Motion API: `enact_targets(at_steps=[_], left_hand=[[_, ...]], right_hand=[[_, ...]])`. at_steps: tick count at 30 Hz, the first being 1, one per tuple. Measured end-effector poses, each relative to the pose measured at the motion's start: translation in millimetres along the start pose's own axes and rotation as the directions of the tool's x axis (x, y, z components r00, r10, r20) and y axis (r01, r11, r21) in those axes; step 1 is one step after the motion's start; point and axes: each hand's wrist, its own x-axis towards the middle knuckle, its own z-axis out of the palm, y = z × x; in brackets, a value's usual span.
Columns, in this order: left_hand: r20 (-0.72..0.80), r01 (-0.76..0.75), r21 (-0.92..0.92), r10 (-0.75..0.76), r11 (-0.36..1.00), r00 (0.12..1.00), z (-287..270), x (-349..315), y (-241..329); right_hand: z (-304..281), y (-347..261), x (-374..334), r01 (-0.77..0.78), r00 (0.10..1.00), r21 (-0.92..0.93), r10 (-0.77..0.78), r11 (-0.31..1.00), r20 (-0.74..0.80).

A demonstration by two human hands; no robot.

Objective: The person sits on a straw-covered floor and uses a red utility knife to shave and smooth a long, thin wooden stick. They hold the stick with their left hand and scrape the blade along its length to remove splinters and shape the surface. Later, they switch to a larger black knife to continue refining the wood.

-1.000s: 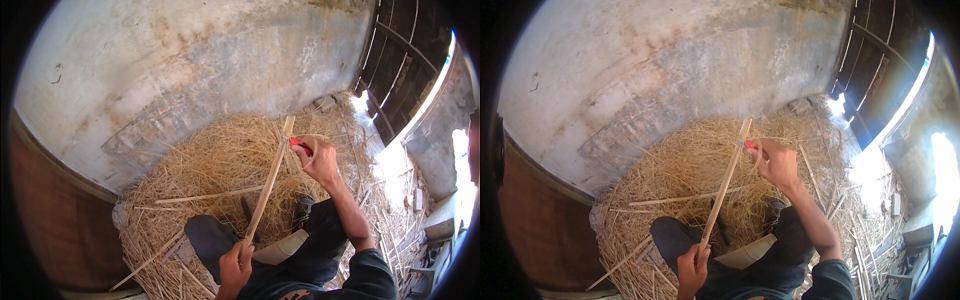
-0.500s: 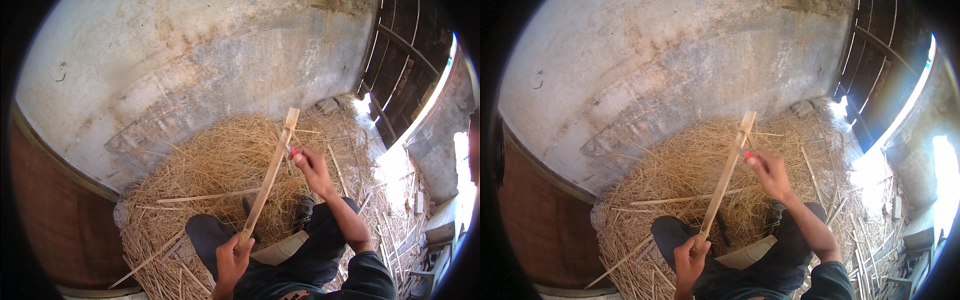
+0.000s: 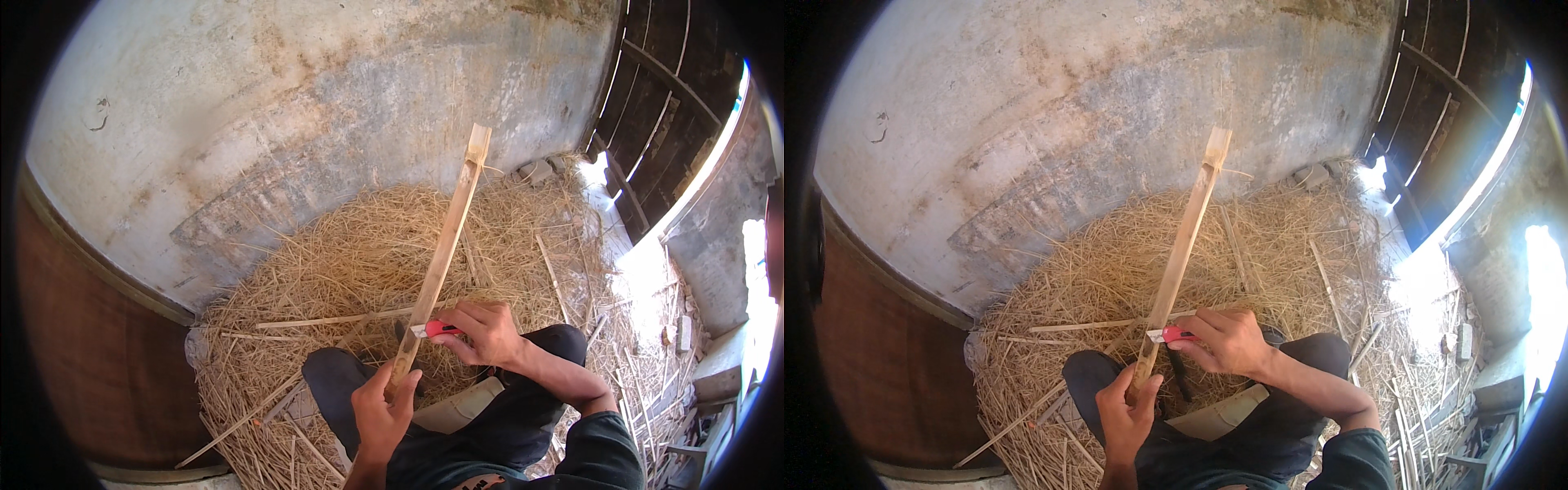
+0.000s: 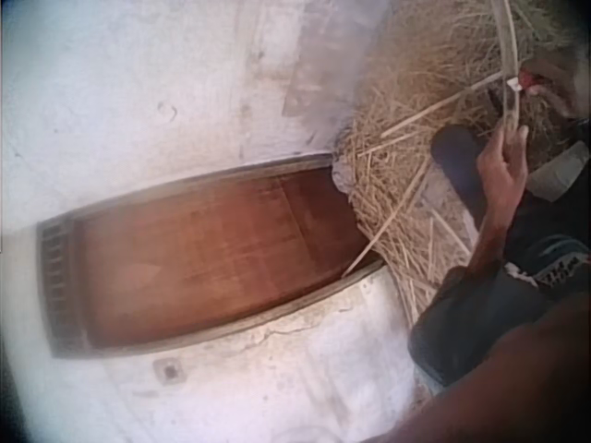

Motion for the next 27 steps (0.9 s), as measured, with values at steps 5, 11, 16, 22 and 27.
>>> enact_targets(at_steps=[5, 11, 16, 22, 27], left_hand=[[-0.028, -0.076, -0.016, 0.075, 0.997, 0.997, 4.9, 0.4, -2.4], [-0.004, 0.028, -0.064, -0.028, 0.998, 1.0, 4.8, -5.2, -6.3], [0.041, 0.068, -0.01, -0.067, 0.998, 0.997, -2.5, -8.3, -5.6], [0.013, 0.043, 0.012, -0.044, 0.999, 0.999, -6.7, -14.0, -11.2], [0.049, 0.058, 0.066, -0.061, 0.996, 0.997, -11.2, -22.7, -20.9]], right_hand=[[-5.8, 3.4, 1.0, -0.039, 0.999, -0.05, 0.039, 0.998, -0.004], [-11.0, 9.5, 8.5, -0.109, 0.994, -0.044, 0.108, 0.993, -0.029], [-10.9, 12.3, 9.0, -0.081, 0.997, -0.035, 0.08, 0.996, -0.022], [-8.1, 13.0, 9.7, -0.062, 0.998, -0.057, 0.063, 0.996, 0.015], [-16.9, 33.1, 17.7, -0.202, 0.977, -0.025, 0.2, 0.979, -0.068]])
